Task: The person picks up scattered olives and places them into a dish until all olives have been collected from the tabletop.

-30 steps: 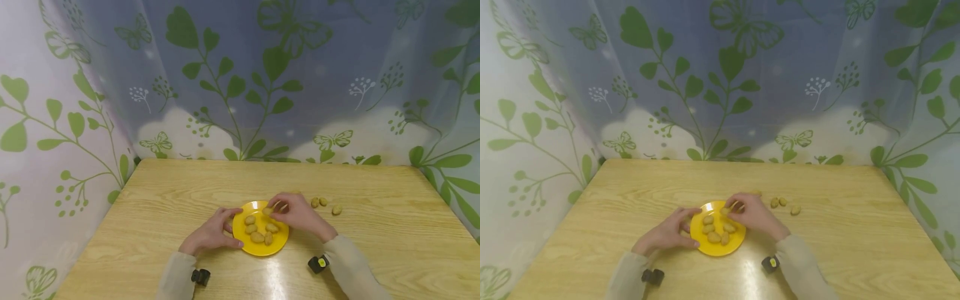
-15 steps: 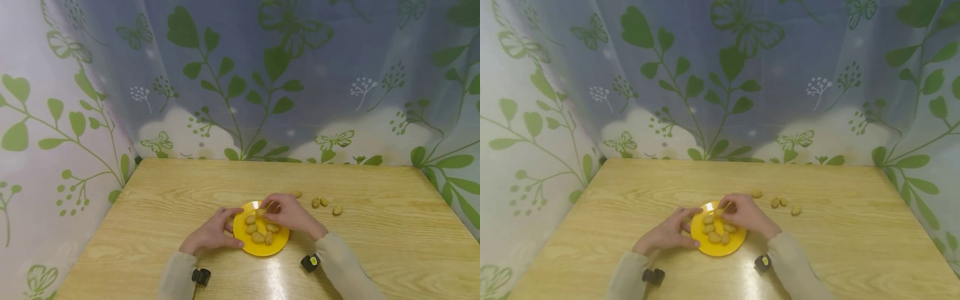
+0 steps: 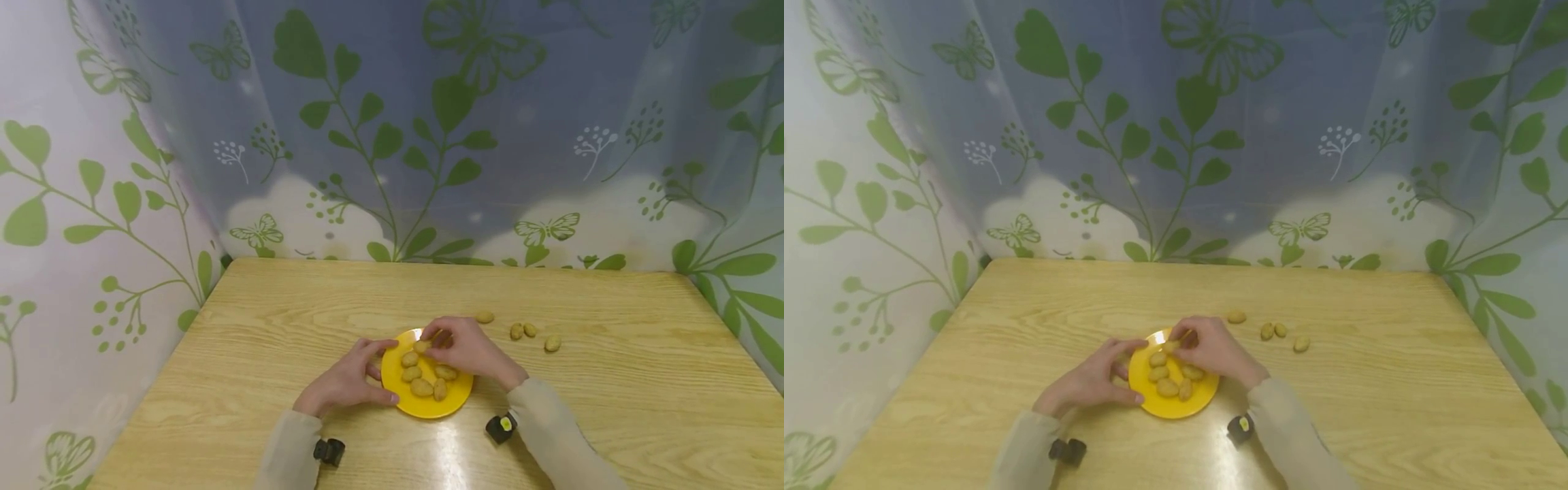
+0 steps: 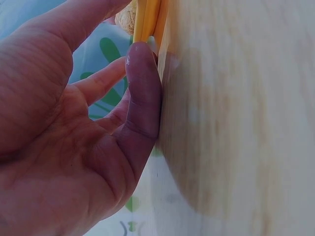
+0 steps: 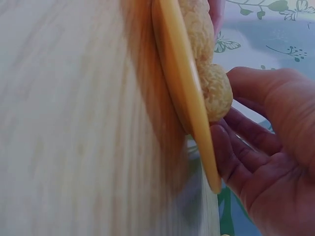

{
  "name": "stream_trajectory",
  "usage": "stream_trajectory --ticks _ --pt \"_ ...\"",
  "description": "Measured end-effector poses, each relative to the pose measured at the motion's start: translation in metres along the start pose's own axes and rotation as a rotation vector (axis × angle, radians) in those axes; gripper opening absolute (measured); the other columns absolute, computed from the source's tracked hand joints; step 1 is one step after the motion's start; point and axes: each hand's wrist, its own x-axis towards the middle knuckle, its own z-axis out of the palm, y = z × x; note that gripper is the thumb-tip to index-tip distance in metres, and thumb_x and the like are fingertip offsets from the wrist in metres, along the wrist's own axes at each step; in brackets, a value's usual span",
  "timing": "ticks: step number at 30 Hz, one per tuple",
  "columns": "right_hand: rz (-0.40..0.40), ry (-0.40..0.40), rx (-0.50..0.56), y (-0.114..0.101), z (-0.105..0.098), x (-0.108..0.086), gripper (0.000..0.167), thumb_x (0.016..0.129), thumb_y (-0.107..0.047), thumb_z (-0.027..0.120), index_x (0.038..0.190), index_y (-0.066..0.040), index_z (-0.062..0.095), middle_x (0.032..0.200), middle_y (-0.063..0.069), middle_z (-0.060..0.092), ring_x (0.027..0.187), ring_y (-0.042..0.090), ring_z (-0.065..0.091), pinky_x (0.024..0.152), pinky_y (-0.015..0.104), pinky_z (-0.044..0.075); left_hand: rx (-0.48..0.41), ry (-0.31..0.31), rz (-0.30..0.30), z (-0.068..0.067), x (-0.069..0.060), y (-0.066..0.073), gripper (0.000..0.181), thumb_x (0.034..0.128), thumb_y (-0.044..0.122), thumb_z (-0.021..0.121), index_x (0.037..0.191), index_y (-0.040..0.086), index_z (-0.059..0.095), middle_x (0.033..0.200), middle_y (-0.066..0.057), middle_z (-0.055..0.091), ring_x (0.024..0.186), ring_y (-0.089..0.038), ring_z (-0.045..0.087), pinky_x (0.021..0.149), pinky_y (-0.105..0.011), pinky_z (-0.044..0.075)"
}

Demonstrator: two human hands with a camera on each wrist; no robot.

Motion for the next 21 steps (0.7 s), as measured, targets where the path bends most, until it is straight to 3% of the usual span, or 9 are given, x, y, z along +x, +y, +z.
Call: stream_trajectory --ticks 15,21 --pt "0.028 0.002 -0.022 -0.0001 0.0024 0.0036 0.015 0.089 -0.014 0.080 0.102 -0.017 0.074 0.099 -0.001 0.075 0.085 0.009 0.067 0.076 0.025 0.055 0.018 0.016 -0.002 0.0019 0.0006 -0.0011 0.088 0.0784 0.036 0.090 0.153 0.024 0.045 0.138 -0.007 0.045 0.101 -0.016 0.059 0.088 -0.037 0.050" --pt "0.034 0.003 -0.031 -0.0006 0.0030 0.0034 0.014 0.089 -0.015 0.079 0.102 -0.016 0.075 0.099 -0.001 0.075 0.085 0.009 0.067 0.077 0.025 0.055 0.022 0.014 -0.003 0.0014 0.0007 -0.0011 0.088 0.0789 0.036 0.089 0.153 0.024 0.045 0.143 -0.007 0.044 0.102 -0.016 0.059 0.089 -0.037 0.050"
